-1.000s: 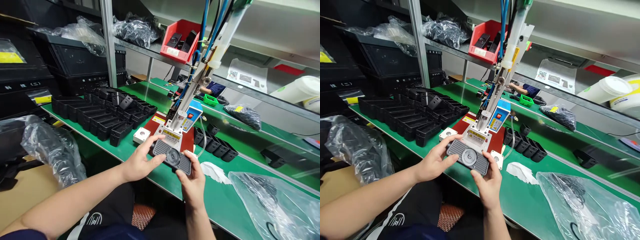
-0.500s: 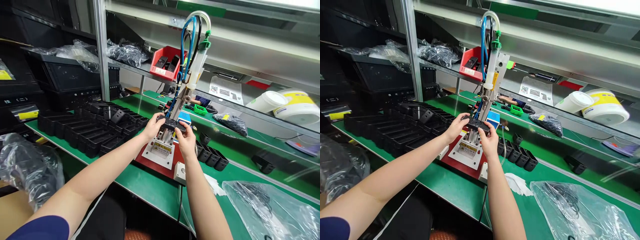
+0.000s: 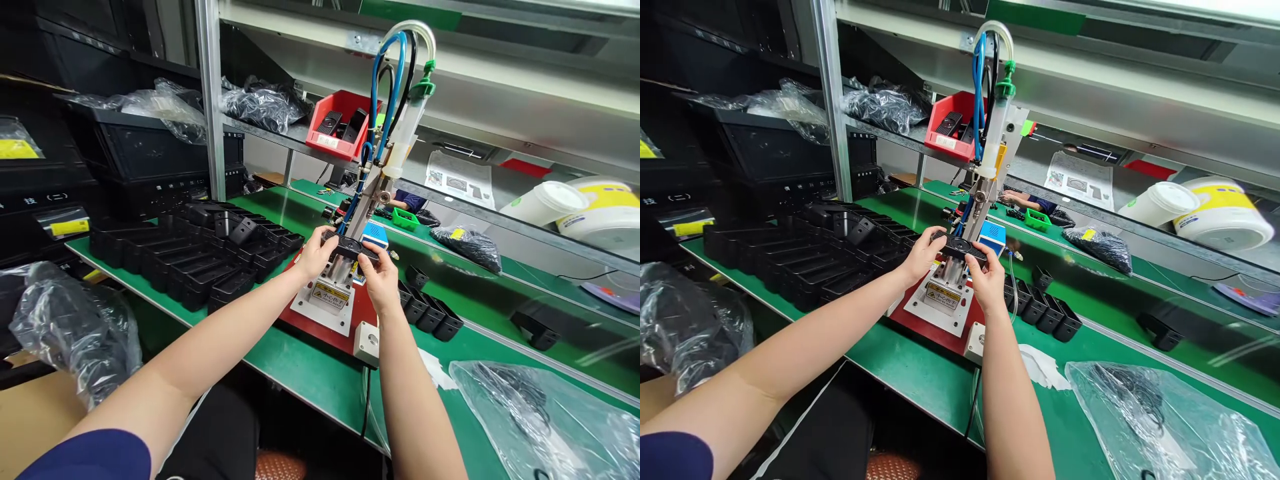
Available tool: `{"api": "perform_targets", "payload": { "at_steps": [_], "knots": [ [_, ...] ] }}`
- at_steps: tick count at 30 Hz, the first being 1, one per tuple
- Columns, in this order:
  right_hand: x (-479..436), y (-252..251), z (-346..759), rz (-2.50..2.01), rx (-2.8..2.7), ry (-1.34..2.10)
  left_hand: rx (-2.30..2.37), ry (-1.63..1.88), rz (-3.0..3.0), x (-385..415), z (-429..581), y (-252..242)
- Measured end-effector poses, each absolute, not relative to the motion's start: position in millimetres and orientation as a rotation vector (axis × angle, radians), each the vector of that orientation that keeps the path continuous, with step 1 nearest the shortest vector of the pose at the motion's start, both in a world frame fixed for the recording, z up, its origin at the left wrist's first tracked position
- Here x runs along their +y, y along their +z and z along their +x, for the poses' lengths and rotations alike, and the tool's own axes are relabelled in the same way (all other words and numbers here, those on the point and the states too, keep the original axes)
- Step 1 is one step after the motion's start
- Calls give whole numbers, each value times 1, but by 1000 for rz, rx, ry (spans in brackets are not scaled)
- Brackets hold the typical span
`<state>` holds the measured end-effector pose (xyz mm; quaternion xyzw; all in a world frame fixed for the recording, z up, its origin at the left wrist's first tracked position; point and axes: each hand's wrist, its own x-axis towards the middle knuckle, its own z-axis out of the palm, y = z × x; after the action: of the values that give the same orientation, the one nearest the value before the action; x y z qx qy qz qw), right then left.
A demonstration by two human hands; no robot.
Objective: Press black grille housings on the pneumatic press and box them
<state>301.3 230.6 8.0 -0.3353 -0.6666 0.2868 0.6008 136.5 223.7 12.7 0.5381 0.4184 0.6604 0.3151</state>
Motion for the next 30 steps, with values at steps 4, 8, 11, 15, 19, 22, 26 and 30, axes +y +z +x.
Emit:
{"api": "perform_targets", "payload": {
  "at_steps": [4, 8, 11, 15, 19, 22, 26, 30],
  "knots": [
    [236, 6, 310, -792, -1600, 711, 1165, 1722, 1419, 221, 140, 9],
    [232, 2, 313, -839, -1601, 724, 1221, 1681, 1450, 221, 144, 5],
    [227, 1, 309, -876, -1605, 709, 1266, 1664, 1518, 222, 144, 4],
    [213, -10, 321, -947, -1640, 665, 1351, 1694, 1675, 205, 131, -5],
    [179, -40, 394, -1274, -1544, 377, 1415, 1859, 1885, 157, 99, -45],
    [141, -66, 485, -1626, -1325, 110, 1475, 1984, 1977, 123, 73, -94],
    [103, -92, 595, -2053, -1125, -43, 1606, 1932, 2227, 103, 58, -144],
    [95, -112, 644, -2235, -1119, -160, 1706, 1839, 2349, 102, 61, -152]
  ]
}}
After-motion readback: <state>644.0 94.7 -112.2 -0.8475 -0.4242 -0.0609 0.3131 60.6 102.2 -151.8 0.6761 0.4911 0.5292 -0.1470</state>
